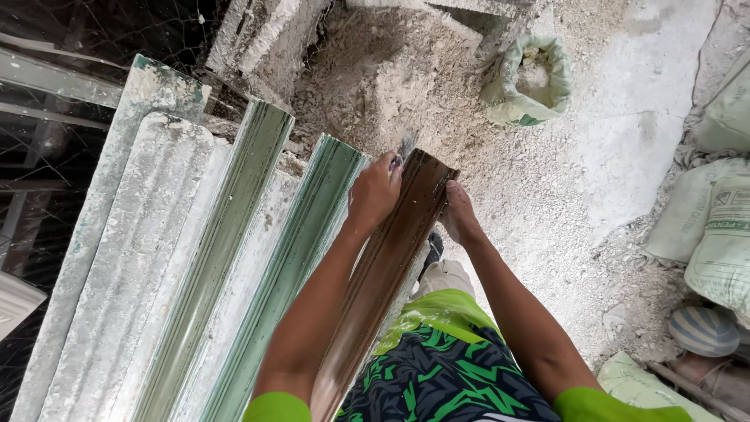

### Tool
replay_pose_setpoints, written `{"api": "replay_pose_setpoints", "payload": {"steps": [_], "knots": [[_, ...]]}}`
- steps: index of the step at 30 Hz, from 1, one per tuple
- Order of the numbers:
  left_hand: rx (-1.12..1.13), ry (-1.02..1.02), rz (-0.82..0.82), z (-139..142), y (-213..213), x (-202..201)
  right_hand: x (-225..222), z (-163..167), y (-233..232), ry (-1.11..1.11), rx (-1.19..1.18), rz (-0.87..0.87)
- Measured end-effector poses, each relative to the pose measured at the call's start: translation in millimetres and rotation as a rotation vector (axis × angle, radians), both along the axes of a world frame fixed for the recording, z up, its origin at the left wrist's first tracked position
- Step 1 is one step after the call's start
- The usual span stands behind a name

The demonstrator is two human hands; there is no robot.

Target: The person scrubs a long decorative molding with an orange sponge, wipes the surface by hand, and repositions the mold pieces. They then scoop white powder into a bowl, knead and press the mixture by hand, scrape the bowl with a small trowel, and dip a white cord into a bucket of water.

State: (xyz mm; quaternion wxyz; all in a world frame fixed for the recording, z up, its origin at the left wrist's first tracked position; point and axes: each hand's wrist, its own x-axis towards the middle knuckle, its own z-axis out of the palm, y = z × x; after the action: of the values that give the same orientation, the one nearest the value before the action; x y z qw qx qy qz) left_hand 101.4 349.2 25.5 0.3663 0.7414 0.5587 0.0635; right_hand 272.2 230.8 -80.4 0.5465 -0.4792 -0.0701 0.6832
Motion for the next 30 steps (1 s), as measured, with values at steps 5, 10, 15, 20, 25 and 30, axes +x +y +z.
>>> {"api": "replay_pose_setpoints", "payload": {"steps": [5,10,15,20,25,30], "knots": [[0.126,-0.044,-0.119,10,-45,-15,1,5,-5,0.145,0.074,-0.011],[-0.028,-0.034,-0.121,19,-107,-8,3,-10,-5,0.206,0.053,-0.010],[0.010,-0.056,-0.090,22,-133,-18,5,-10,-4,0.233,0.079,0.000],[-0.260,0.078,0.016,21,-117,12,2,-2,0,0.072,-0.031,0.128],[-0.202,0.078,0.003,22,-108,27,5,3,1,0.043,-0.017,0.195],[-0.199,0.138,-0.001,23,-111,12,6,5,8,0.046,-0.084,0.174]]}}
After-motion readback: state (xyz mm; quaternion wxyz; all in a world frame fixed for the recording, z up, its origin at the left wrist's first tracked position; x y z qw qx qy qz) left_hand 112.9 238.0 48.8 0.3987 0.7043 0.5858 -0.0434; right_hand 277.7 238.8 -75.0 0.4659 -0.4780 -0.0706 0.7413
